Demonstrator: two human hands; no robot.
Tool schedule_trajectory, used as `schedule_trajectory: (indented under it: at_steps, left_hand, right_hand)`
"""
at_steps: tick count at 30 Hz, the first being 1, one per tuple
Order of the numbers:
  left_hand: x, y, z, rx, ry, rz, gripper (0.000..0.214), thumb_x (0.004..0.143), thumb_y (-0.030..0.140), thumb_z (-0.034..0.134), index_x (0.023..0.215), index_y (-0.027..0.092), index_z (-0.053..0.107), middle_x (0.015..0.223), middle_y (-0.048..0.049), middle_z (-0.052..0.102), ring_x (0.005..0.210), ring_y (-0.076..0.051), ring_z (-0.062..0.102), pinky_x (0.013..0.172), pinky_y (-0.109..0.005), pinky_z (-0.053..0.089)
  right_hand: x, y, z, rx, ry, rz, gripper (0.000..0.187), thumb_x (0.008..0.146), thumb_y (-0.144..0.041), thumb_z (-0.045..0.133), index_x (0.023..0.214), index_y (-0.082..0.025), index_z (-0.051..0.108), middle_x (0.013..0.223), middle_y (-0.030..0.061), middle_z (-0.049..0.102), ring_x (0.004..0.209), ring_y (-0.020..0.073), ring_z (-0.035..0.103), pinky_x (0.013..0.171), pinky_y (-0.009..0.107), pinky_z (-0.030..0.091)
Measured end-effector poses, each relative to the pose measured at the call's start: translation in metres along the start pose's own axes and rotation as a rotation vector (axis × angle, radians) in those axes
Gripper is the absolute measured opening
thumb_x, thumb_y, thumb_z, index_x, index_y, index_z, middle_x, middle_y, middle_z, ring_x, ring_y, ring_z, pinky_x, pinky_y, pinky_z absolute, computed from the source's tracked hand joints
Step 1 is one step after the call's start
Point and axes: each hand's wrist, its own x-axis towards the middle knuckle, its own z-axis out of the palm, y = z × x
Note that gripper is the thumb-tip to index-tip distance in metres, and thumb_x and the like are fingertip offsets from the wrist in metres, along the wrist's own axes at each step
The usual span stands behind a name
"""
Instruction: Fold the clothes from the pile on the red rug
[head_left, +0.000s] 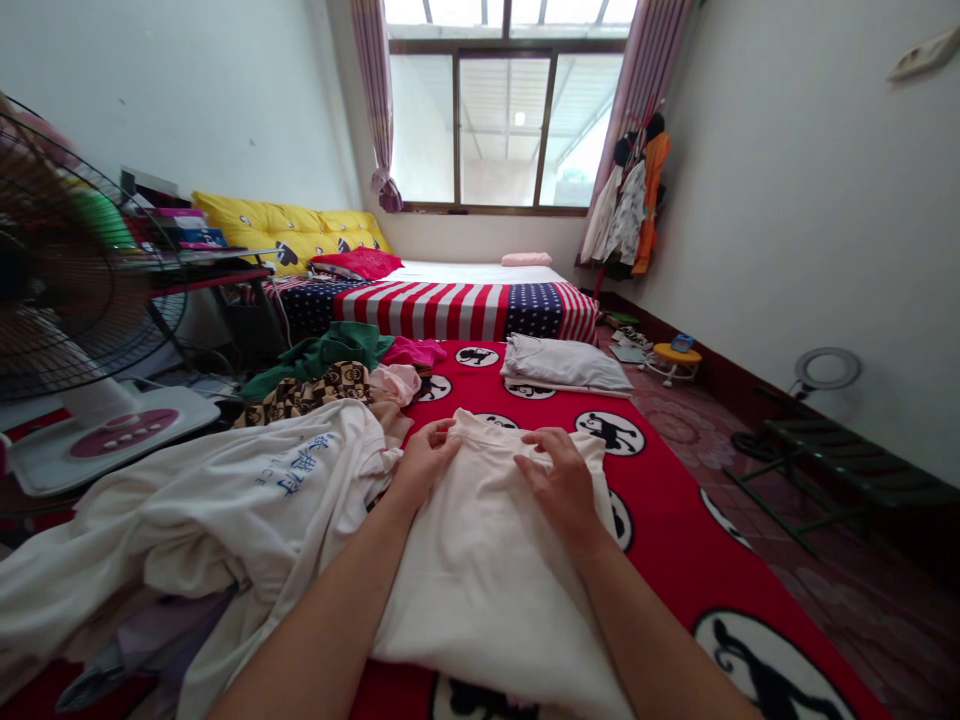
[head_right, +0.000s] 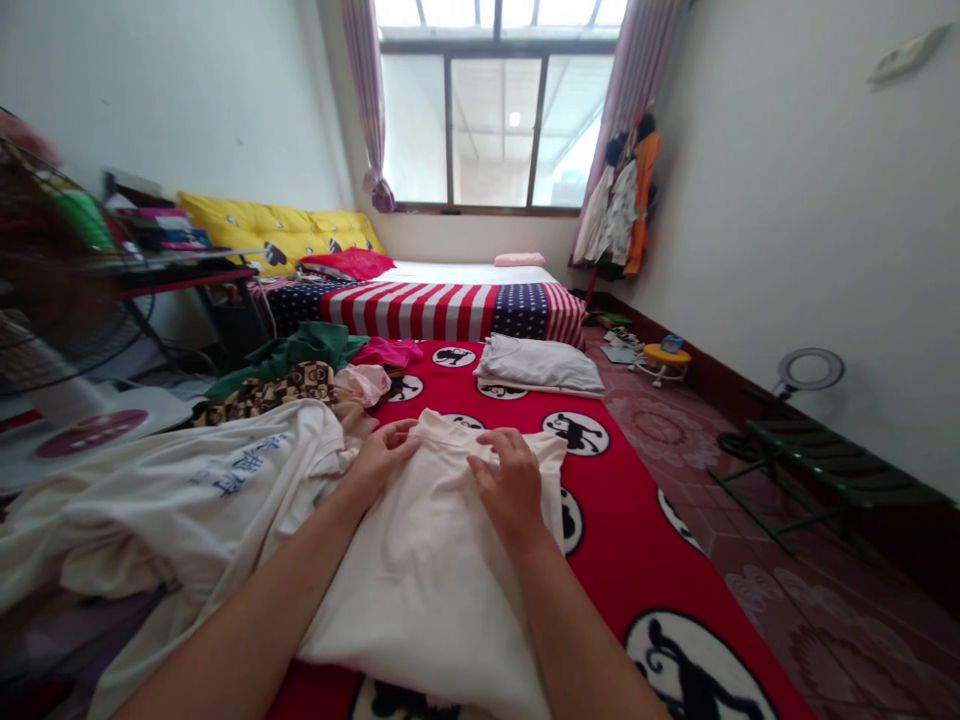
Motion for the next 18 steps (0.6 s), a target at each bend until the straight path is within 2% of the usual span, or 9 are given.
schedule_trajectory:
  at_steps: [2,4,6,8,10,12,13,15,18]
  left_hand:
    - [0.001,0.001,0.0,0.235,0.071,0.151,0.041,0.065,0.02,0.074,0.106,0.014,0.067,0.099,-0.011,0.069,0.092,-0.025,0.064,0.086,-0.038,0.049]
    - [-0.001,0.007,0.002,0.442,0.138,0.343,0.034,0.067,0.013,0.07,0.1,0.017,0.07,0.106,-0.011,0.067,0.102,-0.027,0.061,0.096,-0.042,0.043]
    - [-0.005,0.016,0.007,0.539,0.118,0.478,0.026,0.071,0.011,0.064,0.095,0.019,0.072,0.105,-0.009,0.067,0.104,-0.026,0.06,0.099,-0.042,0.042]
    - [-0.011,0.026,0.015,0.526,-0.041,0.489,0.02,0.076,0.015,0.061,0.09,0.02,0.073,0.095,-0.0074,0.071,0.092,-0.023,0.064,0.088,-0.037,0.048]
    - [-0.019,0.033,0.025,0.481,-0.274,0.459,0.016,0.079,0.02,0.06,0.087,0.019,0.074,0.085,-0.0065,0.072,0.077,-0.02,0.066,0.073,-0.031,0.051]
    - [-0.026,0.036,0.034,0.476,-0.456,0.483,0.02,0.08,0.023,0.06,0.094,0.02,0.074,0.091,-0.007,0.072,0.071,-0.018,0.065,0.068,-0.028,0.051]
    - [-0.03,0.036,0.039,0.501,-0.483,0.513,0.025,0.08,0.023,0.06,0.101,0.02,0.072,0.101,-0.0077,0.071,0.072,-0.017,0.065,0.07,-0.028,0.051]
    - [-0.036,0.033,0.045,0.579,-0.434,0.562,0.036,0.082,0.023,0.057,0.117,0.022,0.066,0.123,-0.0098,0.063,0.084,-0.019,0.066,0.081,-0.031,0.05]
    - [-0.04,0.027,0.049,0.702,-0.329,0.544,0.039,0.088,0.026,0.049,0.126,0.019,0.06,0.126,-0.0123,0.061,0.105,-0.024,0.061,0.093,-0.035,0.044]
  right_hand:
    - [0.002,0.001,-0.007,-0.014,-0.038,0.02,0.008,0.08,-0.021,0.059,0.086,-0.02,0.064,0.088,0.0042,0.063,0.075,0.0175,0.058,0.075,0.032,0.045]
    - [0.006,0.008,-0.018,-0.035,-0.02,0.068,0.008,0.079,-0.022,0.058,0.082,-0.019,0.065,0.082,0.0032,0.064,0.069,0.0161,0.058,0.071,0.03,0.044]
    - [0.011,0.021,-0.032,-0.052,0.041,0.151,0.011,0.077,-0.025,0.058,0.081,-0.019,0.067,0.081,0.0037,0.066,0.067,0.0164,0.058,0.068,0.03,0.044]
    - [0.014,0.036,-0.047,-0.063,0.075,0.254,0.015,0.075,-0.027,0.057,0.082,-0.019,0.068,0.079,0.0041,0.068,0.066,0.0171,0.059,0.065,0.03,0.044]
    - [0.015,0.05,-0.059,-0.076,0.08,0.349,0.018,0.074,-0.03,0.057,0.082,-0.019,0.069,0.076,0.004,0.069,0.065,0.018,0.06,0.063,0.029,0.045]
    - [0.014,0.059,-0.066,-0.102,0.072,0.398,0.02,0.073,-0.033,0.057,0.08,-0.02,0.07,0.072,0.0037,0.069,0.064,0.0186,0.061,0.061,0.029,0.044]
    - [0.013,0.061,-0.067,-0.116,0.067,0.404,0.021,0.072,-0.034,0.057,0.079,-0.02,0.07,0.071,0.0038,0.069,0.064,0.0188,0.061,0.06,0.029,0.044]
    - [0.01,0.063,-0.067,-0.158,0.04,0.404,0.021,0.073,-0.036,0.057,0.078,-0.021,0.071,0.07,0.0036,0.07,0.064,0.0188,0.062,0.058,0.028,0.044]
    - [0.008,0.06,-0.066,-0.229,-0.039,0.392,0.021,0.074,-0.039,0.058,0.077,-0.024,0.072,0.069,0.0022,0.07,0.064,0.018,0.062,0.056,0.026,0.042]
